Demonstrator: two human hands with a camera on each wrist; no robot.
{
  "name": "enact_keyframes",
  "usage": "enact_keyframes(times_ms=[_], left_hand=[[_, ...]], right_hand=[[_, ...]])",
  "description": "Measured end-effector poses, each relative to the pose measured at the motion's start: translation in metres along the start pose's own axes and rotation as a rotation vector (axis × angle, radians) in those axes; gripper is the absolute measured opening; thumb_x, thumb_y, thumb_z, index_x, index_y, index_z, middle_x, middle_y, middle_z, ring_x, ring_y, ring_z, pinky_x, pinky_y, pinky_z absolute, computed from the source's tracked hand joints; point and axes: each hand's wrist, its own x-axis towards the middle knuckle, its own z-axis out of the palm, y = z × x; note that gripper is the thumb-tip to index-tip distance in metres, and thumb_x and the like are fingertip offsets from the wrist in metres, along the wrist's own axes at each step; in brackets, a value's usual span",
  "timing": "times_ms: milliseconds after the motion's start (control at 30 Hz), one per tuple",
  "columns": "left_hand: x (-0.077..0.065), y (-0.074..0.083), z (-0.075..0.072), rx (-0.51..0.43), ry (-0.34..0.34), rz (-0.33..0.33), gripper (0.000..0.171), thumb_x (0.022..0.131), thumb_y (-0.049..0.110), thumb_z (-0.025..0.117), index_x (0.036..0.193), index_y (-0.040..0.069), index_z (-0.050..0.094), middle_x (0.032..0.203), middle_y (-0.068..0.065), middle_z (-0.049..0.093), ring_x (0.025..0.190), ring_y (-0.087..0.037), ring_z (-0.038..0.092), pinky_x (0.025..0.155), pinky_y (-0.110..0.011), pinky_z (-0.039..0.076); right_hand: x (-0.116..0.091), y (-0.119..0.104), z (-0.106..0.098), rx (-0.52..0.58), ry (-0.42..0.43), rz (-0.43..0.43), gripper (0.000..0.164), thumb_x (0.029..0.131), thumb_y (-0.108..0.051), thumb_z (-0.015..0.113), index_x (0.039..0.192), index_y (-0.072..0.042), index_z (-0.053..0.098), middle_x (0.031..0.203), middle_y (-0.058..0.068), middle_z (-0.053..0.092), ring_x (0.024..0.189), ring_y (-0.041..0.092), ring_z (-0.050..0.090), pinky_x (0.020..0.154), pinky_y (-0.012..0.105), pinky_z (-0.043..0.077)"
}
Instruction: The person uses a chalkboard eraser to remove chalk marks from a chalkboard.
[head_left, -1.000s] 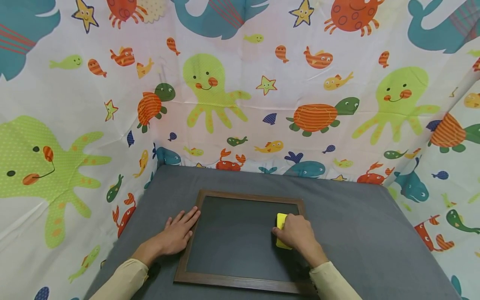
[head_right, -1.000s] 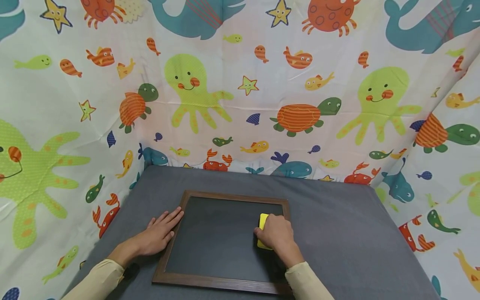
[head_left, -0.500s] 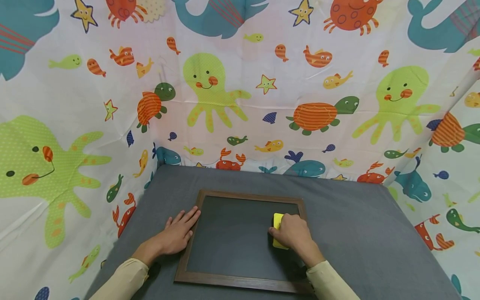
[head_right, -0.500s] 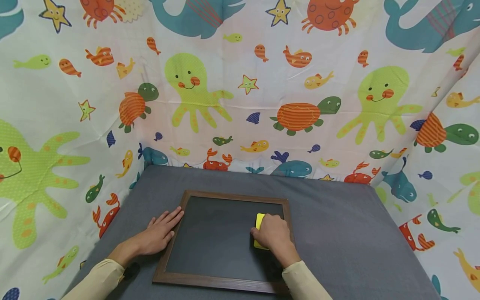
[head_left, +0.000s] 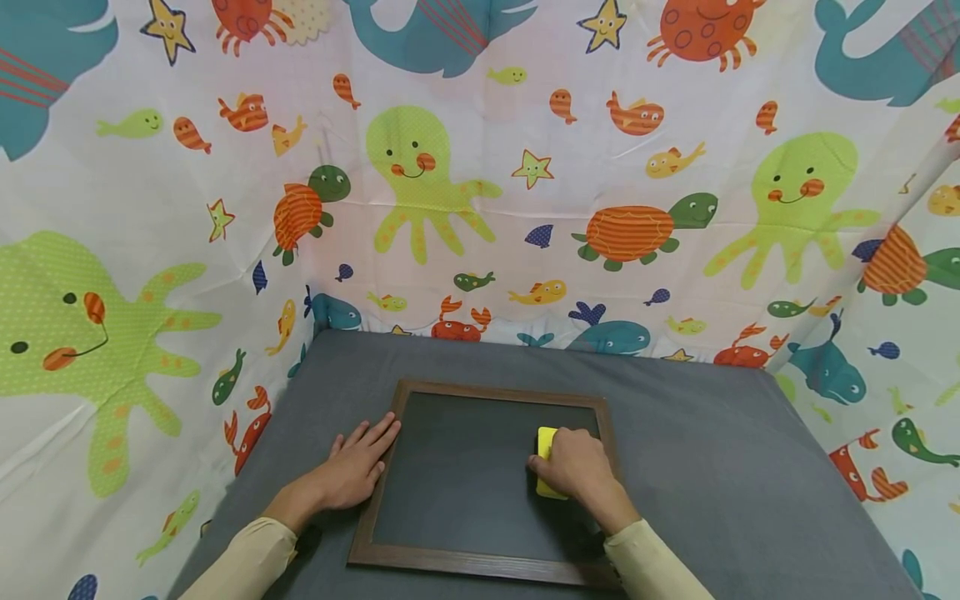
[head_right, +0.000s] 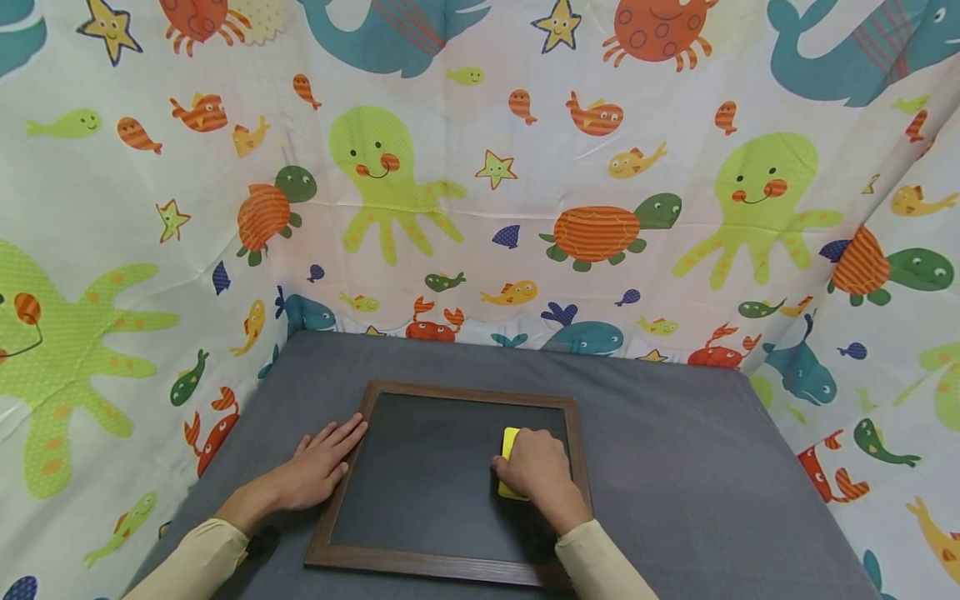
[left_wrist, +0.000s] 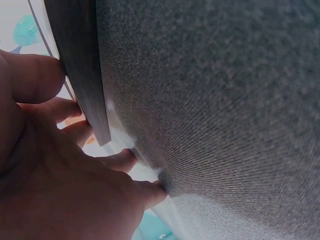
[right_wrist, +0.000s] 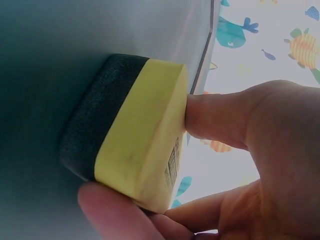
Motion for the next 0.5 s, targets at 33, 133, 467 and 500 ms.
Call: enact_keyframes(times_ms=[33,133,467,500], left_hand=[[0.0,0.0,0.0,0.001,0.0,-0.001,0.068,0.113,0.01,0.052,0.176,0.011,0.026,0.185,-0.011,0.015,0.166,-0.055,0.015,0.122,-0.086,0.01],[0.0,0.0,0.0,0.005,0.003,-0.003,0.068,0.113,0.01,0.053,0.176,0.011,0.026,0.185,-0.011,0.015,0.166,-0.055,0.015,0.122,-0.086,0.01],[0.0,0.001,0.0,0.003,0.004,-0.005,0.068,0.113,0.01,0.053,0.176,0.011,0.026,0.185,-0.011,0.015,0.166,-0.055,0.015,0.122,-0.087,0.01],[0.0,0.001,0.0,0.003,0.004,-0.004,0.068,0.113,0.01,0.053,0.176,0.011,0.026,0.185,-0.011,0.015,0.166,-0.055,0.015,0.122,-0.087,0.01]], right_hand=[[0.0,-0.001,0.0,-0.002,0.002,-0.004,0.045,0.094,-0.043,0.082,0.088,-0.001,0.065,0.071,0.007,0.058,0.06,0.021,0.058,0.057,0.037,0.054],[0.0,-0.003,0.0,0.002,0.009,-0.009,0.045,0.094,-0.042,0.082,0.087,-0.002,0.064,0.07,0.007,0.057,0.059,0.02,0.057,0.057,0.037,0.054],[0.001,-0.012,0.004,0.011,0.007,-0.006,0.044,0.094,-0.041,0.082,0.089,0.0,0.064,0.07,0.007,0.058,0.06,0.02,0.058,0.058,0.037,0.055],[0.001,-0.012,0.005,0.013,0.005,-0.004,0.044,0.094,-0.041,0.081,0.089,-0.001,0.065,0.07,0.007,0.058,0.06,0.02,0.058,0.058,0.036,0.055]])
